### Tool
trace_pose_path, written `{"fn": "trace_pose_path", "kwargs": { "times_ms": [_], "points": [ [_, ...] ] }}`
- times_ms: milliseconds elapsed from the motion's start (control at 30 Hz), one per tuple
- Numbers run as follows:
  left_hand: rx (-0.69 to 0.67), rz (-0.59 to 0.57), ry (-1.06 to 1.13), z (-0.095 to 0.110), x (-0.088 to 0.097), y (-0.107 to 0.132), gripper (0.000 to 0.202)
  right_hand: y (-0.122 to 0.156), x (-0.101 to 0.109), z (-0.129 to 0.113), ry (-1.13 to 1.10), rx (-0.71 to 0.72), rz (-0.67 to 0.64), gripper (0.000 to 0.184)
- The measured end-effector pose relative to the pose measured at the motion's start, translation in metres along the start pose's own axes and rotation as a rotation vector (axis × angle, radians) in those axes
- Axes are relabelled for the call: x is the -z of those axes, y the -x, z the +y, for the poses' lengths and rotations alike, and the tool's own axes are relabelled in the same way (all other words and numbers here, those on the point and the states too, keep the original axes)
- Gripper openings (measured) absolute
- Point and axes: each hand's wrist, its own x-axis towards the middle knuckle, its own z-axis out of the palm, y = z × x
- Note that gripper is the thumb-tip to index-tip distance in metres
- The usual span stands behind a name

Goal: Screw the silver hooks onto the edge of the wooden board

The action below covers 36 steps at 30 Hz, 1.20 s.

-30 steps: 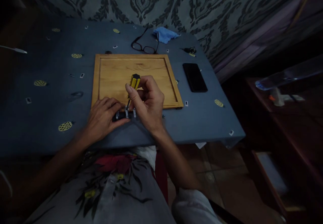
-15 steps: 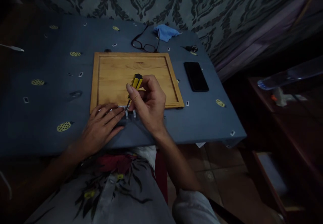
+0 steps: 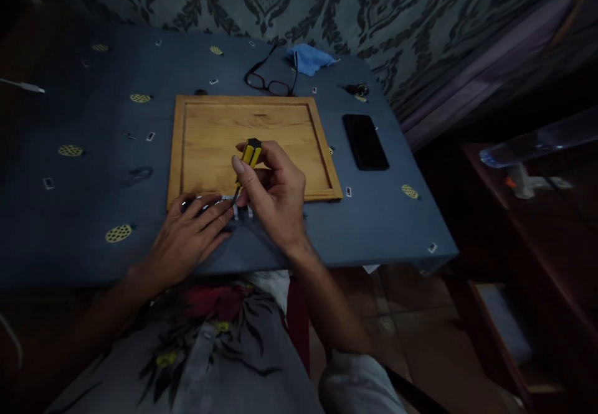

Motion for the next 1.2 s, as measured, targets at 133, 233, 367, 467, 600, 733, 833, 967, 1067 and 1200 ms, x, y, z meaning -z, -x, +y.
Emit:
{"fn": "trace_pose_path", "kwargs": {
  "times_ms": [133,233,367,467,600,733,833,967,1067,1200],
  "points": [
    [-0.017,0.016,-0.006,-0.001,0.001,-0.001,0.028,0.003,0.001,-0.005,0.020,0.004,0.076,0.025],
    [-0.030,0.035,-0.007,-0.002,0.001,-0.002,0.027,0.006,0.002,-0.008,0.019,0.032,0.139,0.024],
    [-0.021,0.031,0.013,-0.003,-0.002,-0.001,0.027,0.007,0.003,-0.007,0.048,0.040,0.139,0.023],
    [-0.017,0.033,0.035,-0.003,-0.003,0.000,0.029,0.006,0.003,-0.004,0.073,0.052,0.129,0.025],
    [-0.015,0.047,0.020,-0.002,-0.004,0.000,0.028,0.007,0.001,-0.002,0.069,0.049,0.139,0.029],
    [-0.017,0.039,0.015,-0.002,-0.003,0.000,0.028,0.008,0.001,-0.001,0.068,0.034,0.112,0.029],
    [-0.011,0.032,0.022,-0.002,-0.003,0.000,0.030,0.008,0.001,-0.002,0.069,0.016,0.081,0.028],
    [0.002,0.029,0.030,-0.001,-0.004,0.000,0.032,0.006,0.004,-0.008,0.061,0.021,-0.062,0.024],
    [0.002,0.053,0.034,-0.001,-0.004,0.000,0.030,0.004,0.007,-0.013,0.061,0.012,-0.219,0.025],
    [-0.017,0.076,0.017,-0.002,-0.004,0.000,0.030,0.000,0.008,-0.016,0.125,0.053,-0.279,0.022]
  ]
}}
